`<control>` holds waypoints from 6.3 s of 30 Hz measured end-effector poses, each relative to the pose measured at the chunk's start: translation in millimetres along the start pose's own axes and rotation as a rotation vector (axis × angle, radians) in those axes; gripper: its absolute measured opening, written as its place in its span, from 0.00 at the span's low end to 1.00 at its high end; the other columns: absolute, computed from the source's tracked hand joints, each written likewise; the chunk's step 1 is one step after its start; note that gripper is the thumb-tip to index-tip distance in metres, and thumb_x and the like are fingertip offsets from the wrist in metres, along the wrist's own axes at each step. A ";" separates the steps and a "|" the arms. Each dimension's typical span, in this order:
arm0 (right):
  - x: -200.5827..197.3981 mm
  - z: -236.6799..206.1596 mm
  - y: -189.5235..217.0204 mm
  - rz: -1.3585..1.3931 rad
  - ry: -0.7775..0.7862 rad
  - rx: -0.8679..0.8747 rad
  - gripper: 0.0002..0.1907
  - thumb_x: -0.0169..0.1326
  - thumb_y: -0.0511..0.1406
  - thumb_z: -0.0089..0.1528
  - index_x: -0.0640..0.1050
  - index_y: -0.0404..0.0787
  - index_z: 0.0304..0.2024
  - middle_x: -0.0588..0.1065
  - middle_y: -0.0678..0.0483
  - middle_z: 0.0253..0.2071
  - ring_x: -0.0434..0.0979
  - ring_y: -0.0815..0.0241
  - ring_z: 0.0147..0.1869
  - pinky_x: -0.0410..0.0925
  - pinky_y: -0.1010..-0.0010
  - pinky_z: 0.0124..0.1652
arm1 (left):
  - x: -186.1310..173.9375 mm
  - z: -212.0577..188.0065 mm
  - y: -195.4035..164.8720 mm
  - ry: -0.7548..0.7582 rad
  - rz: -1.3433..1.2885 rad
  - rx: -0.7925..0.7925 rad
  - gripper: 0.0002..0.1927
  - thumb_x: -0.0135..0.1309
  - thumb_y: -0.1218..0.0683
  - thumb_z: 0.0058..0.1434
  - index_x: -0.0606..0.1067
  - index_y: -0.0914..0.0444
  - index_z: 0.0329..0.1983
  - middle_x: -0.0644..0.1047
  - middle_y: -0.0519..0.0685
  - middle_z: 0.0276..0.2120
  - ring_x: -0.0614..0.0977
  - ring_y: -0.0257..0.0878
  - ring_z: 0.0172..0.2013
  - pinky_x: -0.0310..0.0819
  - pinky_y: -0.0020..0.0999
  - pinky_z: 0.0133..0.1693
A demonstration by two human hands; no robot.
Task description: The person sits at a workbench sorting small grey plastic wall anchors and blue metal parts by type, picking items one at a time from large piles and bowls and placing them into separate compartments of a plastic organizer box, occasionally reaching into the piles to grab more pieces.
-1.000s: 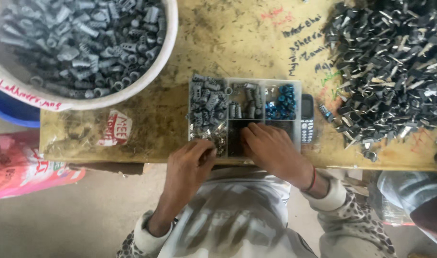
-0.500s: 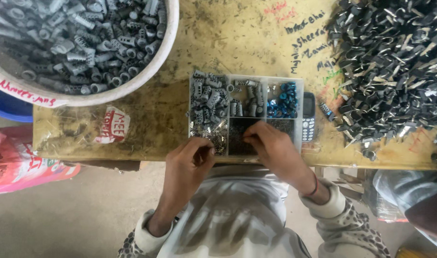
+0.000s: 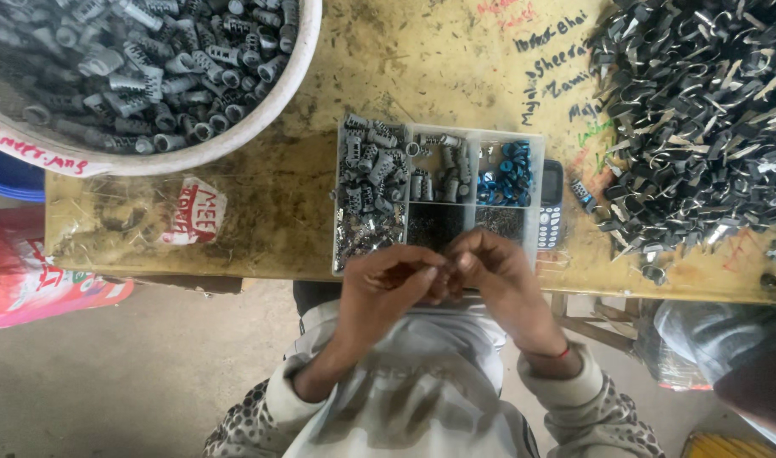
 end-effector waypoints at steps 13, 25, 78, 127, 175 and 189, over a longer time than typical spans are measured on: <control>12.1 -8.1 -7.4 -0.190 -0.145 -0.184 0.02 0.50 0.27 0.69 0.70 0.34 0.42 0.68 0.55 0.45 0.73 0.71 0.45 0.73 0.78 0.44 | 11.6 -15.5 -9.6 -0.189 0.485 0.451 0.10 0.62 0.65 0.63 0.78 0.66 0.48 0.85 0.53 0.37 0.88 0.34 0.37 0.85 0.24 0.36; 37.9 -27.2 23.3 -1.001 -0.417 -0.756 0.11 0.57 0.25 0.64 0.70 0.37 0.45 0.72 0.47 0.43 0.74 0.57 0.45 0.69 0.67 0.42 | 14.1 -11.3 -2.1 -0.056 -0.055 0.154 0.09 0.56 0.67 0.68 0.78 0.73 0.51 0.84 0.59 0.42 0.87 0.42 0.42 0.87 0.34 0.45; 31.6 -28.4 41.7 -0.555 -0.225 -0.470 0.08 0.58 0.23 0.62 0.75 0.33 0.42 0.73 0.48 0.48 0.80 0.65 0.41 0.76 0.78 0.37 | 18.2 -2.9 9.3 0.170 -0.276 -0.118 0.07 0.46 0.60 0.75 0.70 0.70 0.50 0.76 0.49 0.36 0.79 0.33 0.34 0.80 0.30 0.37; -7.7 60.2 82.7 -1.107 -0.197 -0.464 0.13 0.60 0.29 0.66 0.74 0.37 0.52 0.77 0.52 0.48 0.82 0.58 0.45 0.75 0.64 0.43 | -9.2 12.7 17.8 0.329 -0.237 -0.026 0.03 0.47 0.62 0.74 0.71 0.68 0.45 0.74 0.48 0.35 0.76 0.31 0.31 0.76 0.28 0.32; 40.6 -28.3 54.0 -1.065 -0.147 -0.569 0.20 0.66 0.27 0.52 0.80 0.35 0.47 0.76 0.48 0.45 0.82 0.54 0.41 0.76 0.69 0.38 | 17.1 -13.6 -16.5 0.003 0.077 0.123 0.13 0.60 0.68 0.64 0.76 0.72 0.51 0.84 0.58 0.45 0.87 0.43 0.47 0.86 0.31 0.47; -35.5 71.0 87.5 -1.485 -0.339 -0.560 0.06 0.61 0.32 0.63 0.80 0.41 0.43 0.78 0.46 0.40 0.80 0.42 0.39 0.71 0.56 0.36 | -3.7 16.4 -3.4 0.152 0.353 0.533 0.06 0.56 0.66 0.67 0.79 0.66 0.44 0.84 0.55 0.46 0.88 0.44 0.46 0.88 0.34 0.46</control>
Point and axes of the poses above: each hand's wrist, its own z-axis towards the middle knuckle, its own x-axis out of the palm, y = z × x, the point moved 5 cm from there along z, towards the middle knuckle
